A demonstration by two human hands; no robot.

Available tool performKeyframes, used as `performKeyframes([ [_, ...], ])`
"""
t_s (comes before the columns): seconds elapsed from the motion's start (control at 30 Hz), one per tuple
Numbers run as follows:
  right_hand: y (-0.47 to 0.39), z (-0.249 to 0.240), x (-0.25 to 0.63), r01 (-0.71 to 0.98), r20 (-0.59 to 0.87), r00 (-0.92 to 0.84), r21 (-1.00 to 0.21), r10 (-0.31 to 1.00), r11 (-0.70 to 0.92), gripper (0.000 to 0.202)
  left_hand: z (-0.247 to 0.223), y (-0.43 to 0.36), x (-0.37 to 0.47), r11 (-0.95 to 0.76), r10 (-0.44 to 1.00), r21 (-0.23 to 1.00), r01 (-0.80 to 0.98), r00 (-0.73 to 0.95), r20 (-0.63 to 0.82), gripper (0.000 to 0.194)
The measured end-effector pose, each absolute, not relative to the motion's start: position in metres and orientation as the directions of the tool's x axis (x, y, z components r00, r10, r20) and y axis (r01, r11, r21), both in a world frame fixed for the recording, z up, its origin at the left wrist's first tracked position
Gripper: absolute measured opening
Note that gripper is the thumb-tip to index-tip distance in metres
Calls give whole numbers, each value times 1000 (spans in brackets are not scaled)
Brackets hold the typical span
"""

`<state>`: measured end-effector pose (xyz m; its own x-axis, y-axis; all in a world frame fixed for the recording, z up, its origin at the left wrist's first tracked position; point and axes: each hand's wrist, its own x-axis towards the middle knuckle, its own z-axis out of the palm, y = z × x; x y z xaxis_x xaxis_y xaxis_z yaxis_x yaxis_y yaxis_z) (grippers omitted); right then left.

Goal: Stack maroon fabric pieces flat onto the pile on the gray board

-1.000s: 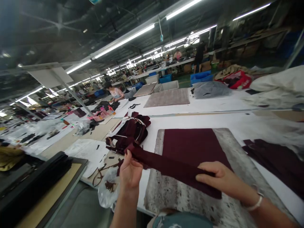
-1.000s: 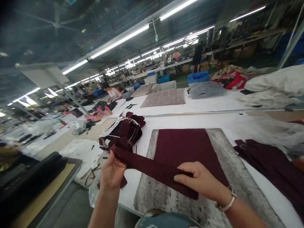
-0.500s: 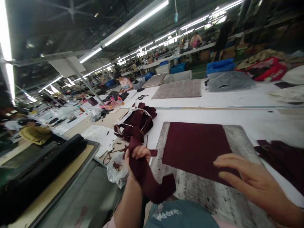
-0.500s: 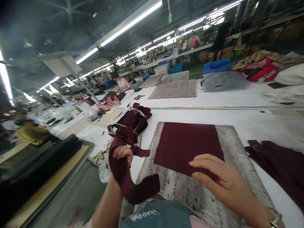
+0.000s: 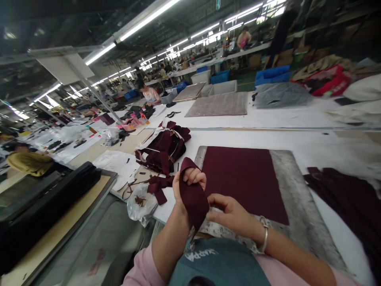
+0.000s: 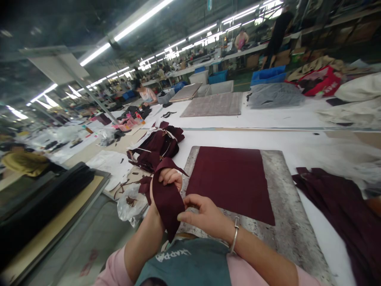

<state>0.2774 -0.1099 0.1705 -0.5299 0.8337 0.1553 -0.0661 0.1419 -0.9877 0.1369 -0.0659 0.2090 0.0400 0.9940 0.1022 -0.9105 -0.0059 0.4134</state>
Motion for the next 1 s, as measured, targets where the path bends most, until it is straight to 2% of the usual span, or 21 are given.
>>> performKeyframes([
  [0.1,-113,177,279,-115,105,-492,-992,865,55,23,206,-64,139,-22,996,462,-887,21,90,28],
  [0.17,-116,182,284,-118,42,-465,-993,884,-15,23,202,-62,140,-1,996,448,-894,39,79,28],
  [0.27,-120,189,293,-10,-6,-414,-1000,910,-11,23,197,-58,142,78,992,315,-946,103,66,28],
  [0.4,-124,198,302,103,10,-379,-993,925,53,19,191,-58,147,163,984,161,-973,173,53,27],
  [0.5,-124,198,306,60,-6,-387,-998,922,19,20,191,-57,150,180,982,137,-974,187,39,28],
  [0.57,-123,192,310,-18,-36,-405,-999,914,-48,29,192,-55,152,176,983,136,-975,181,30,28],
  [0.63,-120,180,318,-41,-69,-391,-995,918,-92,42,193,-53,154,172,985,176,-969,173,-10,22],
  [0.73,-116,158,334,144,14,-237,-988,971,50,47,191,-53,164,104,992,356,-929,71,-104,9],
  [0.8,-115,147,342,249,135,-187,-952,973,180,44,187,-56,174,22,997,486,-874,-15,-73,14],
  [0.87,-115,141,346,231,209,-225,-937,952,261,49,181,-60,186,-23,999,573,-819,-32,-4,22],
  [0.93,-114,140,343,196,232,-275,-936,933,291,53,177,-65,196,-1,1000,623,-782,8,11,26],
  [1.0,-112,139,339,208,219,-264,-938,939,278,43,174,-67,200,41,999,637,-770,43,-12,27],
])
